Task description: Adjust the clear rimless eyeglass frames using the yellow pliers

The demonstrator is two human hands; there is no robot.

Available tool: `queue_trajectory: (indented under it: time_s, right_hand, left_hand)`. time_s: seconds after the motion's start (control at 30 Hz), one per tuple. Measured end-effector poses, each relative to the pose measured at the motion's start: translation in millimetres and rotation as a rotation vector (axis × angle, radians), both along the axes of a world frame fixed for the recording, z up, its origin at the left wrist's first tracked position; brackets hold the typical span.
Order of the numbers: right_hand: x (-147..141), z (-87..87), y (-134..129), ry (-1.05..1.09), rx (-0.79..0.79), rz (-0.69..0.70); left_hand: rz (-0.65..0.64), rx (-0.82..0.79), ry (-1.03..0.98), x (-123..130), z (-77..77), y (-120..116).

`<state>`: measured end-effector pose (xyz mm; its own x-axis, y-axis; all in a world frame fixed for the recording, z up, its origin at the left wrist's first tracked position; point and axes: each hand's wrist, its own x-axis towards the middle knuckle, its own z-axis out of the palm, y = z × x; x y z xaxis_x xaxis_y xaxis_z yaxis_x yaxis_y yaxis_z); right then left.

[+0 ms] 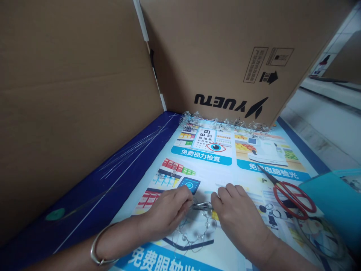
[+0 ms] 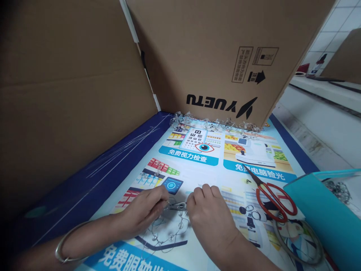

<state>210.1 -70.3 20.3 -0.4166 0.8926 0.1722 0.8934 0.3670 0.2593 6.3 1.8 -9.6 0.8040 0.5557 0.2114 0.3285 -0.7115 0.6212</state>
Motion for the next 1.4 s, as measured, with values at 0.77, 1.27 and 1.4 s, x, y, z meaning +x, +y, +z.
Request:
queue_trajectory:
  time_s: [0.77, 1.27, 1.4]
  right_hand:
    - [-3.1, 0.3, 1.0, -0.080, 0.076, 0.116]
    - [2.3, -10.1, 2.4, -0.031, 0.046, 0.047]
    - [5.7, -11.3, 2.8, -0.004, -0.028, 0.015]
  left_hand:
    - [-0.011, 0.048, 0.109, 3.6, 1.6, -1.9]
    - [-0.016, 0.026, 0.095, 4.5, 3.1, 0.5]
    - [-0.065, 0.015, 0.076, 2.7, 3.7, 4.8]
